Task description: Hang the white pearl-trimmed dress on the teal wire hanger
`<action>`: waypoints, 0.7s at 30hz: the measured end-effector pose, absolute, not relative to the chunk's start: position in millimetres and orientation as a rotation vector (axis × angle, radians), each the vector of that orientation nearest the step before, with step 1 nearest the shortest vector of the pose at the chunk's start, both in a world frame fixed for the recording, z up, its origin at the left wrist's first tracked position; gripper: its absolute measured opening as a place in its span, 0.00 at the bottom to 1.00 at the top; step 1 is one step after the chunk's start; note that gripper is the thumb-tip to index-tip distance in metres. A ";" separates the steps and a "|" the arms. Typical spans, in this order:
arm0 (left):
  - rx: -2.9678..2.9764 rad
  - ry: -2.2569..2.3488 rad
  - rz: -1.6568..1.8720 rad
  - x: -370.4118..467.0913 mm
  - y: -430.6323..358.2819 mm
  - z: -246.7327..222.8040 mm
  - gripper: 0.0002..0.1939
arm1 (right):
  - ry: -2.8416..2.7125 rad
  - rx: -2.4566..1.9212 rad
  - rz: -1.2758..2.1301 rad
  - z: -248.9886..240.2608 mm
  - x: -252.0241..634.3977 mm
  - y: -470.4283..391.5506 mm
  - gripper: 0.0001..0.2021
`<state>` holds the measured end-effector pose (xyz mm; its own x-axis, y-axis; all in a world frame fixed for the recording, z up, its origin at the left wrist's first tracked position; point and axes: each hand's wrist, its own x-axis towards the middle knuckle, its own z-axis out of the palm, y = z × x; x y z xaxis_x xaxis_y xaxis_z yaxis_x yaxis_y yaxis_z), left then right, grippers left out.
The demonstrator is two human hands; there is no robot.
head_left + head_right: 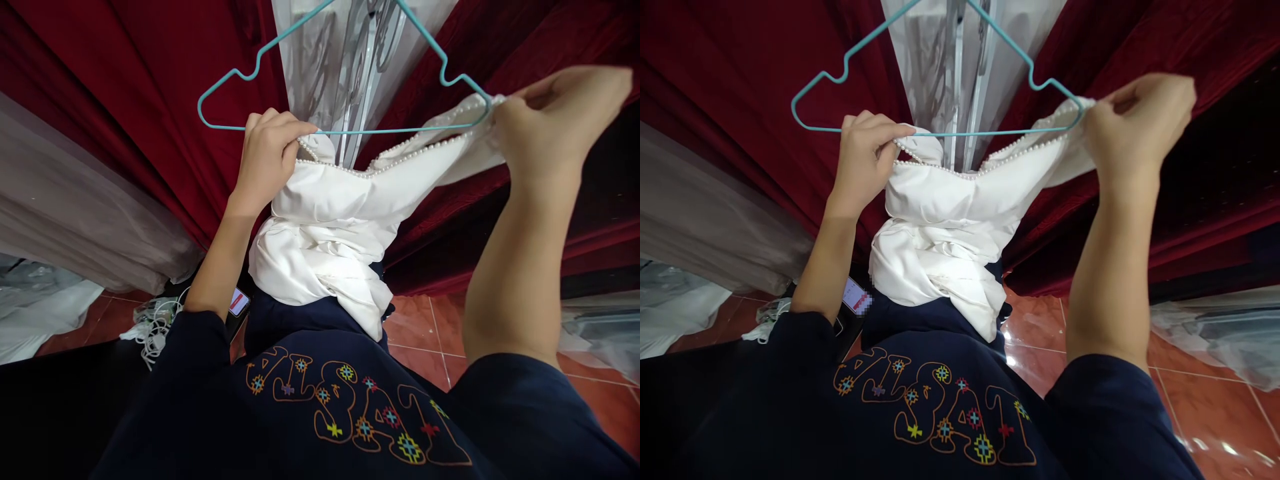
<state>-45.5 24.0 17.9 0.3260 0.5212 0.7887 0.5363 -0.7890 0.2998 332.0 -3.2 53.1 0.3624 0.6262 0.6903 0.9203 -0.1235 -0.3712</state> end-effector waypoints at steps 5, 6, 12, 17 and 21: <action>-2.532 -1.048 -1.472 -36.9 26.6 11.4 0.12 | -1.513 -1.978 -0.136 44.9 331.5 -53.6 0.10; -2.517 -1.048 -1.463 -35.4 26.2 10.6 0.12 | -1.611 -1.898 -0.090 46.9 325.2 -61.8 0.10; -2.488 -0.999 -1.414 -34.8 20.0 11.6 0.14 | -1.832 -1.324 -0.045 56.1 264.9 -61.5 0.04; -2.487 -0.958 -1.369 -37.5 16.9 15.5 0.16 | -1.861 -1.213 0.102 33.7 227.4 -29.0 0.09; -2.393 -1.003 -1.478 -42.1 6.8 4.9 0.15 | -1.795 -1.299 0.056 18.2 223.6 -19.4 0.15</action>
